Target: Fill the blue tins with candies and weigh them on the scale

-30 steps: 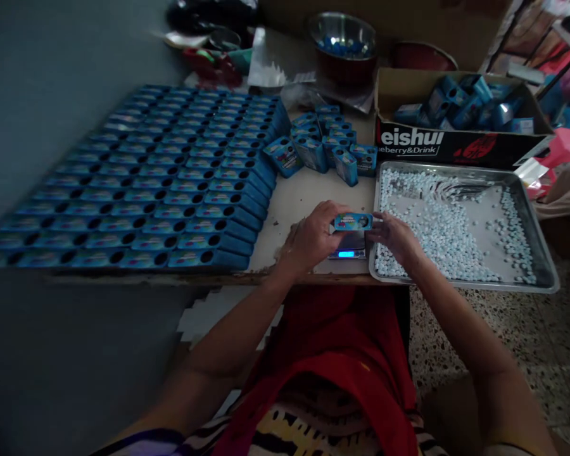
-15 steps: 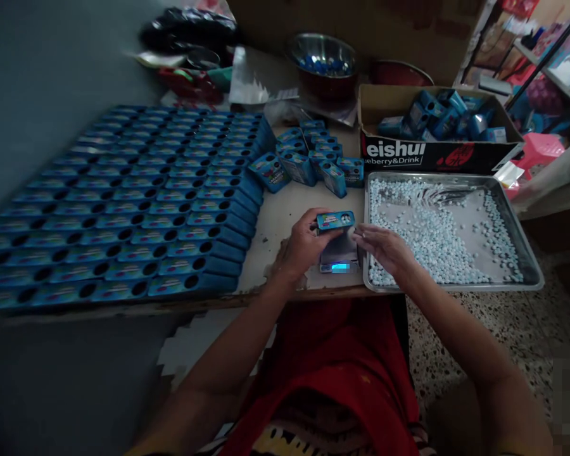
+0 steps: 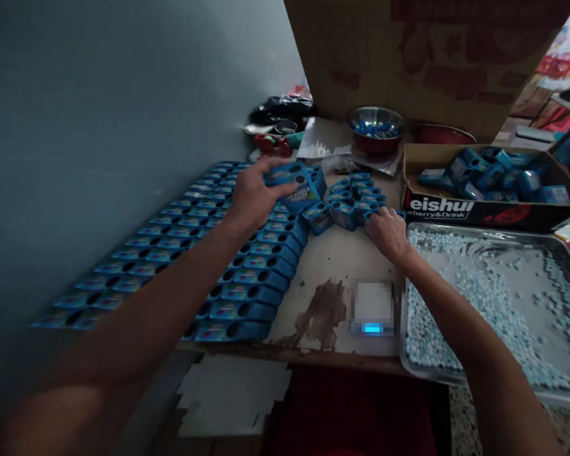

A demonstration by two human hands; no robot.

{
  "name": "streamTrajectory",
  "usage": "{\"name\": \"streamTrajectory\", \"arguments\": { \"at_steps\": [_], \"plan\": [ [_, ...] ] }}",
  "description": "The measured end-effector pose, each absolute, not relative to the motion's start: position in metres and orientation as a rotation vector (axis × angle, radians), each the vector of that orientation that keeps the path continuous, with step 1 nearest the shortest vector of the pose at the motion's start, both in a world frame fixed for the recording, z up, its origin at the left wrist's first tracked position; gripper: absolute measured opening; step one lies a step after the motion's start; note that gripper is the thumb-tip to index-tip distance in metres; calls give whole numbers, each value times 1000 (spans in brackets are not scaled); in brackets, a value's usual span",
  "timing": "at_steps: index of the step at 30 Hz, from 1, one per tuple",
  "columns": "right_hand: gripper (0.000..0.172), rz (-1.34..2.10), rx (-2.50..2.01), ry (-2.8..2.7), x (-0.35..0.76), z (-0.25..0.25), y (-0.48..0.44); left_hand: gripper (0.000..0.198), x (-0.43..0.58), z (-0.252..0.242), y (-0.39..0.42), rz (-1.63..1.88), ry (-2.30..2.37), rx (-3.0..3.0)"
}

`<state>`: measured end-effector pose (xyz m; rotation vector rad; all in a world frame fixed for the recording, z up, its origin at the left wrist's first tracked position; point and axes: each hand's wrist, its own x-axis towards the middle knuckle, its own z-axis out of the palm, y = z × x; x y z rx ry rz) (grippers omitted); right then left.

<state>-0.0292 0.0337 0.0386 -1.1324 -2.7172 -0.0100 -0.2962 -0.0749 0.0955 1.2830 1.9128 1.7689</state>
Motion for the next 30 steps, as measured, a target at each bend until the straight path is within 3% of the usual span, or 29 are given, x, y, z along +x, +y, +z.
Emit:
{"name": "streamTrajectory", "arguments": {
  "at_steps": [4, 9, 15, 18, 20, 22, 26, 30],
  "plan": [
    [34, -190, -1222, -2817, -76, 47, 37, 55, -376, 121, 23, 1749, 2043, 1422],
    [37, -53, -1301, -3021, -85, 57, 36, 48, -434, 103, 136, 1533, 2139, 1511],
    [27, 116, -1252, -3153, -41, 44, 31, 39, -486, 66, 172, 1379, 2231, 1443],
    [17, 194, -1038, -3086, -9, 22, 31, 49, -501, 72, 155, 1327, 2305, 1448],
    [31, 162, -943, -2975, 3, 11, 31, 54, -500, 86, 131, 1293, 2339, 1473],
    [35, 62, -960, -2894, 4, 6, 32, 56, -488, 105, 96, 1270, 2352, 1494],
    [32, -73, -1085, -2830, -7, 6, 40, 55, -433, 145, -4, 1171, 2228, 1769],
    [36, 66, -1111, -2746, -1, 13, 43, 51, -342, 155, -119, 1067, 1950, 1890]
  ]
}}
